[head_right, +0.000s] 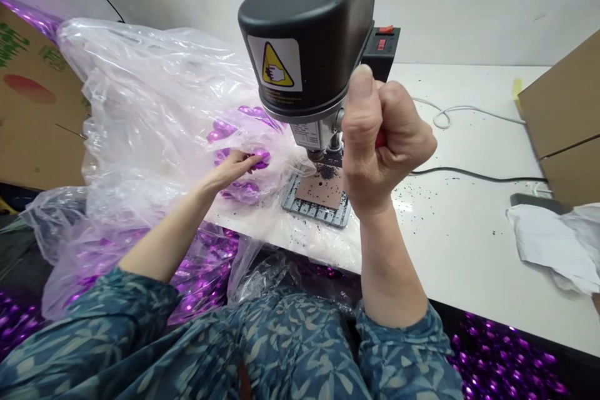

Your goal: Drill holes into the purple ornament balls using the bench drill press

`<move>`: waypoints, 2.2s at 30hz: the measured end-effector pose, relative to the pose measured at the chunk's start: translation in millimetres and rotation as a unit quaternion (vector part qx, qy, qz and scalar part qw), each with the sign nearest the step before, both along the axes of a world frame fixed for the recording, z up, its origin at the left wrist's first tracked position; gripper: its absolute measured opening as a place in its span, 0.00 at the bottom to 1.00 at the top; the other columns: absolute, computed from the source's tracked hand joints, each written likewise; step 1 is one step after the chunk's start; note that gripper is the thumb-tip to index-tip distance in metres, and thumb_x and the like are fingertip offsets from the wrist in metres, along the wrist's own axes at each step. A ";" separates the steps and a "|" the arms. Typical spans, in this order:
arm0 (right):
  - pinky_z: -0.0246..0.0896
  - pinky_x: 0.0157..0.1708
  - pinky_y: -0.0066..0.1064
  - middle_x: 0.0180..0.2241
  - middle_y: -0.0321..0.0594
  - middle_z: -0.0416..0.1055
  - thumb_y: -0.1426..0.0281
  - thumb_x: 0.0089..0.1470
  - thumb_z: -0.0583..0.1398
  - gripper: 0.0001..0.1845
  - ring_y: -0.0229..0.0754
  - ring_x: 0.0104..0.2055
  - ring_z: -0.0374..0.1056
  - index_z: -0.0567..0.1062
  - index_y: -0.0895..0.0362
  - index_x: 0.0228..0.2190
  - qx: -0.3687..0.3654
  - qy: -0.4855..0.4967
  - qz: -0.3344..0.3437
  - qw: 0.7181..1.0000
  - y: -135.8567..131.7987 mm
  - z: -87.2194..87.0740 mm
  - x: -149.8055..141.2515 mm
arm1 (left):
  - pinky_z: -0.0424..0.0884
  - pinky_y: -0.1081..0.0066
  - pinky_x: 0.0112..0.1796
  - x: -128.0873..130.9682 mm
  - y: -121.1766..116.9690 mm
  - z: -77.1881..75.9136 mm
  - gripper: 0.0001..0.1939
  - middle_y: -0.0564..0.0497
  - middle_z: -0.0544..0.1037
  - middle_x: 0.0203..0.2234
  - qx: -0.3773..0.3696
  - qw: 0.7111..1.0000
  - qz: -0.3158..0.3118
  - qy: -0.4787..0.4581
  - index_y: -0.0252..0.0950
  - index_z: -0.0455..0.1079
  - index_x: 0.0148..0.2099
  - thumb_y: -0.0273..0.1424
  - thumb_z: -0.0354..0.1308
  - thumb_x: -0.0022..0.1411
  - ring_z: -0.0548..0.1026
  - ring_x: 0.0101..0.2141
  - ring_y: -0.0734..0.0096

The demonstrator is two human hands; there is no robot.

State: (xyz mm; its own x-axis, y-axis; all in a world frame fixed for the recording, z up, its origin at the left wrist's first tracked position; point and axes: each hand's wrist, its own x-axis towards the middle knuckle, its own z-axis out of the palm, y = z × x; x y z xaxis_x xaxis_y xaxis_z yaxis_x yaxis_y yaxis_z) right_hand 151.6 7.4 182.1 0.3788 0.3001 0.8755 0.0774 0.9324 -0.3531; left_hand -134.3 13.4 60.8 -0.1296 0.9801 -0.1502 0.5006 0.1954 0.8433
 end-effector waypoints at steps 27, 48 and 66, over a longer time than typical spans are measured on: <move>0.52 0.26 0.34 0.21 0.31 0.46 0.48 0.68 0.56 0.23 0.33 0.20 0.51 0.75 0.47 0.28 -0.042 -0.031 -0.056 0.997 -5.8 -14.9 -0.3 | 0.79 0.62 0.49 142.6 -145.8 -42.0 0.27 0.45 0.84 0.47 -0.214 0.834 -0.335 -0.383 0.40 0.77 0.54 0.50 0.75 0.60 0.82 0.46 0.62; 0.46 0.20 0.37 0.16 0.30 0.45 0.43 0.66 0.55 0.34 0.33 0.17 0.46 0.54 0.52 0.18 -0.065 -0.023 -0.054 0.996 -4.6 -11.5 -1.7 | 0.75 0.57 0.58 102.9 -14.0 -58.8 0.42 0.38 0.77 0.60 0.202 0.960 -0.135 -0.136 0.39 0.69 0.68 0.56 0.71 0.60 0.78 0.58 0.51; 0.51 0.24 0.39 0.19 0.32 0.46 0.40 0.65 0.49 0.32 0.37 0.21 0.47 0.56 0.50 0.21 -0.122 -0.050 -0.066 0.989 -6.9 -18.1 -1.9 | 0.76 0.59 0.54 117.0 -6.8 -57.5 0.37 0.40 0.82 0.53 0.170 0.962 -0.169 -0.127 0.35 0.72 0.61 0.49 0.75 0.56 0.80 0.52 0.54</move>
State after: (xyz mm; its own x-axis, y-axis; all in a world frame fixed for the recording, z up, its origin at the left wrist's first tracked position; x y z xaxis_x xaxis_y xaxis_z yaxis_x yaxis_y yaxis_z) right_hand 149.6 0.6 164.0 0.3438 0.4606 0.8183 0.2394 0.7997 -0.5507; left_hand -17.3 6.6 3.3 0.2042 0.9578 0.2022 0.2571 -0.2518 0.9330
